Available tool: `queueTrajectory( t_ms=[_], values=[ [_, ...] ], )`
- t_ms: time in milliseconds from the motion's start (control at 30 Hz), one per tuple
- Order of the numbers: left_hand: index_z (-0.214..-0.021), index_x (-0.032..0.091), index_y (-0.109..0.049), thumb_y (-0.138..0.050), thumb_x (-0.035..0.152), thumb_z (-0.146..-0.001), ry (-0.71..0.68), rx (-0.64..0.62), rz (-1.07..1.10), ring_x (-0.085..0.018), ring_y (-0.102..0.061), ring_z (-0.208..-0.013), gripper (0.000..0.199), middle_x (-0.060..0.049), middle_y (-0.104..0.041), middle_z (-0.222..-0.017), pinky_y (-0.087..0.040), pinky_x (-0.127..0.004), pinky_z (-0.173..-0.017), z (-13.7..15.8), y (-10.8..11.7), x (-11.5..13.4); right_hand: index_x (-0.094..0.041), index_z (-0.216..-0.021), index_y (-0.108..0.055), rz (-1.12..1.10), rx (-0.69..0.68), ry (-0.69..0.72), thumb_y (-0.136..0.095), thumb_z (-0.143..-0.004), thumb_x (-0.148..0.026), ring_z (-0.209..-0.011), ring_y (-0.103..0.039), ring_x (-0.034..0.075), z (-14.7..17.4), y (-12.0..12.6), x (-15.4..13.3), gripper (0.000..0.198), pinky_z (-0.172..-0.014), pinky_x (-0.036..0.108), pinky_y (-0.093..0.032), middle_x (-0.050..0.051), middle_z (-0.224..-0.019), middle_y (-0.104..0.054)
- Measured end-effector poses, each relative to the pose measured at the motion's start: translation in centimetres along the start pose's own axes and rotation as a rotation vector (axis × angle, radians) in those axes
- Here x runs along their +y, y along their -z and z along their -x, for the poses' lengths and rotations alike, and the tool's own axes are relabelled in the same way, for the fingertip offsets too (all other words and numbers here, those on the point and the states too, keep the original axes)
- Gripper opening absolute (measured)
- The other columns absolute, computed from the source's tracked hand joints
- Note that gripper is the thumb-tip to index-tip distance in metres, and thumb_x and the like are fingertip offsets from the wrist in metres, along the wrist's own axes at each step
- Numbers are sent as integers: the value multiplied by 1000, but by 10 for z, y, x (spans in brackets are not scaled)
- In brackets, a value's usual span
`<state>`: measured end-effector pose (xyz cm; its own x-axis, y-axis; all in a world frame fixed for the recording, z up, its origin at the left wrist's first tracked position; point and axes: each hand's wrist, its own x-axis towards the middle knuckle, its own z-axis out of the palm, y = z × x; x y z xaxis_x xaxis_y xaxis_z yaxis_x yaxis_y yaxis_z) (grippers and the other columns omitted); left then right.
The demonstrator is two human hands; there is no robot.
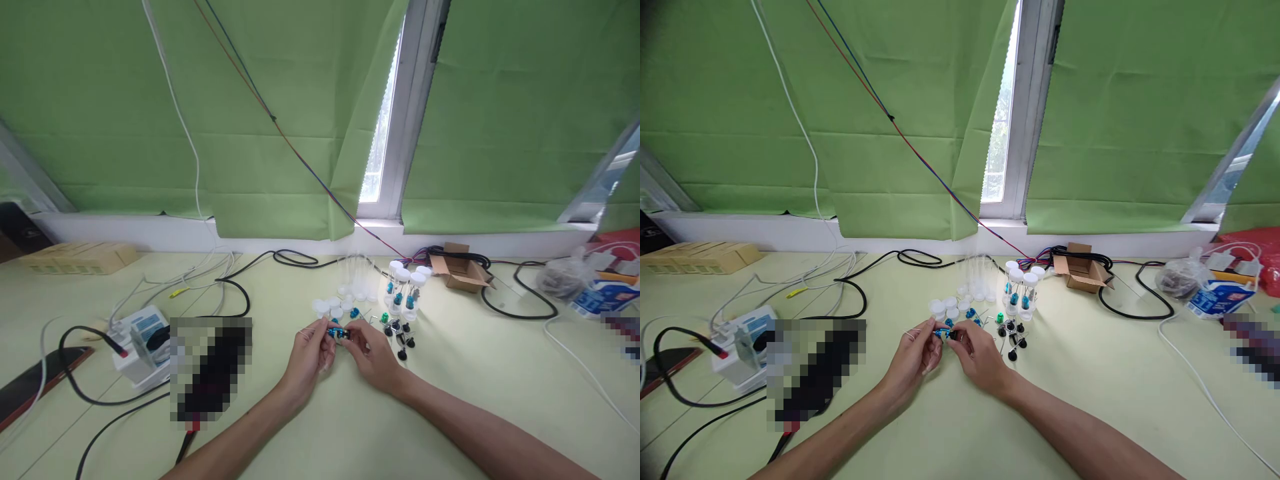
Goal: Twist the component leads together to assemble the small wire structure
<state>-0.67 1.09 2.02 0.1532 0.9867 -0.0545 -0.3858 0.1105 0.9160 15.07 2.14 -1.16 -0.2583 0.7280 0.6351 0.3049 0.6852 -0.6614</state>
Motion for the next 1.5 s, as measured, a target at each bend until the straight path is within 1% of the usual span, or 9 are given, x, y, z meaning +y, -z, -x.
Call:
queueTrajectory(
  t_ms=[200, 433, 533, 633, 733, 867, 1033, 1233, 1500],
  values=[
    [-86, 13, -68, -61, 47, -85, 5, 3, -20, -5, -37, -35, 35, 4, -51, -46, -24, -16, -34, -1, 0, -1, -19, -92, -58, 10, -8, -35, -51, -93, -24, -58, -50, 13, -2, -1, 3, 8, -56, 24, -40, 1, -72, -59],
    [-87, 13, -69, -59, 48, -86, 14, 7, -18, -5, -36, -34, 36, 4, -52, -46, -26, -16, -34, -1, 1, -4, -19, -80, -58, 40, -14, -43, -46, -96, -25, -60, -52, 14, -2, -2, 4, 21, -59, 25, -40, 1, -69, -59],
    [-87, 12, -68, -59, 48, -86, 6, 4, -6, -5, -38, -35, 37, 4, -52, -47, -27, -16, -34, -1, 1, -5, -19, -84, -60, 33, -9, -40, -46, -96, -25, -64, -53, 14, -2, -2, 4, 19, -62, 25, -42, 2, -74, -61],
    [-86, 13, -68, -60, 51, -84, -9, 1, 24, -6, -39, -35, 39, 4, -53, -48, -27, -16, -34, -2, 1, -4, -19, -100, -59, 0, 0, -49, -51, -94, -24, -60, -51, 14, -1, -1, 2, 12, -58, 25, -42, 1, -75, -60],
    [-84, 13, -66, -62, 54, -82, -22, 18, 37, -5, -39, -34, 41, 4, -53, -48, -25, -16, -33, -1, 1, -1, -19, -110, -54, -36, -11, -32, -55, -90, -23, -58, -51, 14, 0, -1, 0, 20, -53, 25, -42, 2, -79, -60],
    [-83, 14, -65, -64, 56, -79, -22, 34, 33, -5, -39, -34, 42, 5, -53, -47, -24, -16, -32, -1, -1, 2, -21, -109, -54, -46, -1, -7, -53, -91, -20, -63, -55, 15, 0, -1, 1, 19, -56, 25, -44, 4, -85, -63],
    [-82, 14, -65, -65, 57, -77, -15, 41, 21, -5, -39, -34, 44, 4, -53, -48, -25, -16, -32, -1, -2, 3, -20, -108, -56, -38, 16, 0, -52, -91, -19, -66, -56, 15, -2, -2, 4, 17, -61, 26, -46, 3, -84, -64],
    [-81, 14, -64, -62, 55, -81, -26, 22, 7, -6, -39, -36, 41, 4, -54, -48, -27, -16, -33, -2, 1, 0, -19, -100, -59, 24, 30, -2, -50, -93, -22, -62, -53, 15, -3, -3, 4, 11, -59, 26, -43, 2, -79, -62],
    [-85, 14, -66, -60, 53, -83, -46, 21, -18, -6, -39, -36, 39, 4, -54, -48, -28, -17, -33, 0, 0, -2, -18, -91, -60, 62, 18, 6, -47, -95, -23, -63, -53, 15, -4, -2, 6, 15, -61, 26, -43, 3, -76, -61]
  ],
)
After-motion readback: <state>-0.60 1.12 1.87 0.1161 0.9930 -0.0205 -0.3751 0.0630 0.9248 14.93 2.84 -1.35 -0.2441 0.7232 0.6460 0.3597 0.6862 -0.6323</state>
